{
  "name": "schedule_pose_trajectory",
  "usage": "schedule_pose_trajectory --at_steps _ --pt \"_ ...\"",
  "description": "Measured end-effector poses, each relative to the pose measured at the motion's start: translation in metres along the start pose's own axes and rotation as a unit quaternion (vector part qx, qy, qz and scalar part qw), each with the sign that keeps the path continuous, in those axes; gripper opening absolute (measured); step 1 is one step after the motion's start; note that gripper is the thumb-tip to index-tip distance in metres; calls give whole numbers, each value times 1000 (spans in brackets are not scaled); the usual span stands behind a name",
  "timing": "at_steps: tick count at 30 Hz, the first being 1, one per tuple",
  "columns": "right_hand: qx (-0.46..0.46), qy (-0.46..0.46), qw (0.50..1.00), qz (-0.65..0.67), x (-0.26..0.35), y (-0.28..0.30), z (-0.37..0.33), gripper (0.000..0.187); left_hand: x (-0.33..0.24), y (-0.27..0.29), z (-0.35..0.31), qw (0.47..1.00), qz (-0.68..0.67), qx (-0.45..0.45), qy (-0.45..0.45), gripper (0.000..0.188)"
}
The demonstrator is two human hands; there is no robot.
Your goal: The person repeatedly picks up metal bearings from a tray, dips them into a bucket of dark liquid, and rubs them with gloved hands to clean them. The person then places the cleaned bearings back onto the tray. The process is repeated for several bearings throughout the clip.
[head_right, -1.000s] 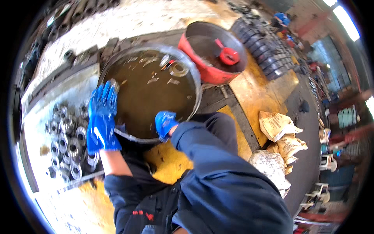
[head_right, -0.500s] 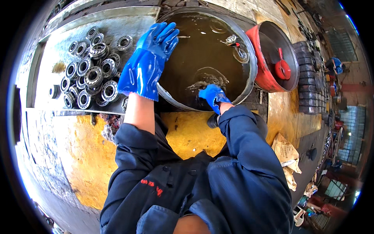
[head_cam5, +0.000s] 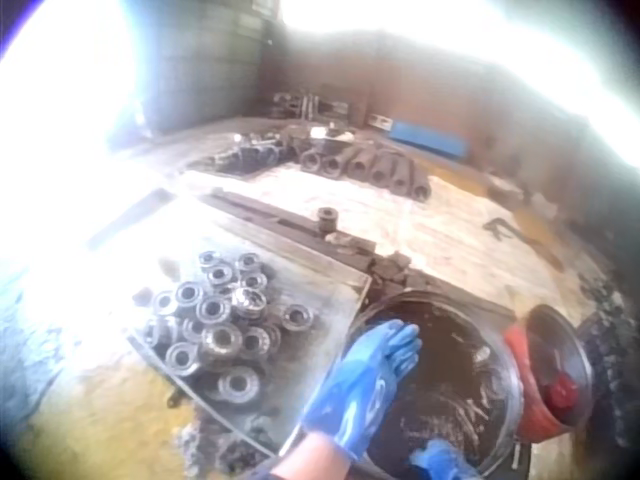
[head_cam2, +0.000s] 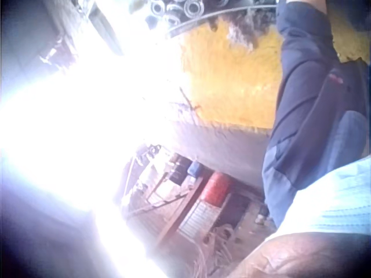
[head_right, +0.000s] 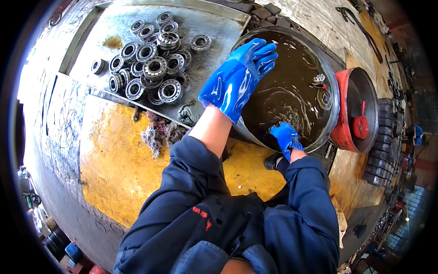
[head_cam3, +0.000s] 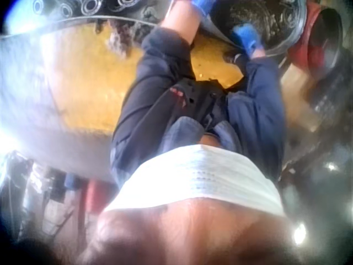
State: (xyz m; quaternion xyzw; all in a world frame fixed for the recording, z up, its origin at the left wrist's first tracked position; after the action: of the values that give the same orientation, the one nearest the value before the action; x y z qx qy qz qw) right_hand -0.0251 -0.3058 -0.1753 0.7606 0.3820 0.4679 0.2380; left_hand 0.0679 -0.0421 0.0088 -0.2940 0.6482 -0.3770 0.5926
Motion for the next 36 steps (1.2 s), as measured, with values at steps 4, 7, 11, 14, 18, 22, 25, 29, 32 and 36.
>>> schedule_pose_trajectory --at_steps 4,7,11,14,18,22,25,29,32,36 --pt "158 78 889 -422 65 -32 -10 28 -5 3 -5 1000 -8 -11 5 50" --pt "140 213 833 -491 47 -46 -5 28 -1 -8 -2 1000 -8 2 10 51" --pt "79 85 953 -279 34 -14 3 33 -1 2 -2 1000 -17 5 5 50" --pt "57 -12 996 -61 19 -4 0 47 1 4 2 1000 -8 -4 6 50" --pt "94 112 915 -377 62 -26 1 27 1 3 2 1000 -9 -3 7 50" --pt "143 203 820 -516 55 -42 2 20 3 -1 4 1000 -6 4 2 51" --pt "104 117 943 -292 54 -22 5 31 1 6 3 1000 -2 -4 5 52" --pt "28 -21 996 -87 12 -1 3 43 2 4 4 1000 0 -14 7 51" --pt "107 63 943 -309 35 -23 5 39 1 2 1 1000 -6 -6 1 52" --pt "134 206 847 -472 58 -41 -6 23 1 0 1 1000 -3 -12 7 51"
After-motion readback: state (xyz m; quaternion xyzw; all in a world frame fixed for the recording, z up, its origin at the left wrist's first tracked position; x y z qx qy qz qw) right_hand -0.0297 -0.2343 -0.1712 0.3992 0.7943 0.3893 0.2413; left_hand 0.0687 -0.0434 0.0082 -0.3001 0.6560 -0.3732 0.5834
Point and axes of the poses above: each hand's wrist, its own z-axis towards the middle knuckle, its own y-axis out of the back of the hand, x = y × z, the point moved 10 cm from there along z, towards the middle knuckle, and after that the axes turned 9 degrees about z, right-handed, at the moved point
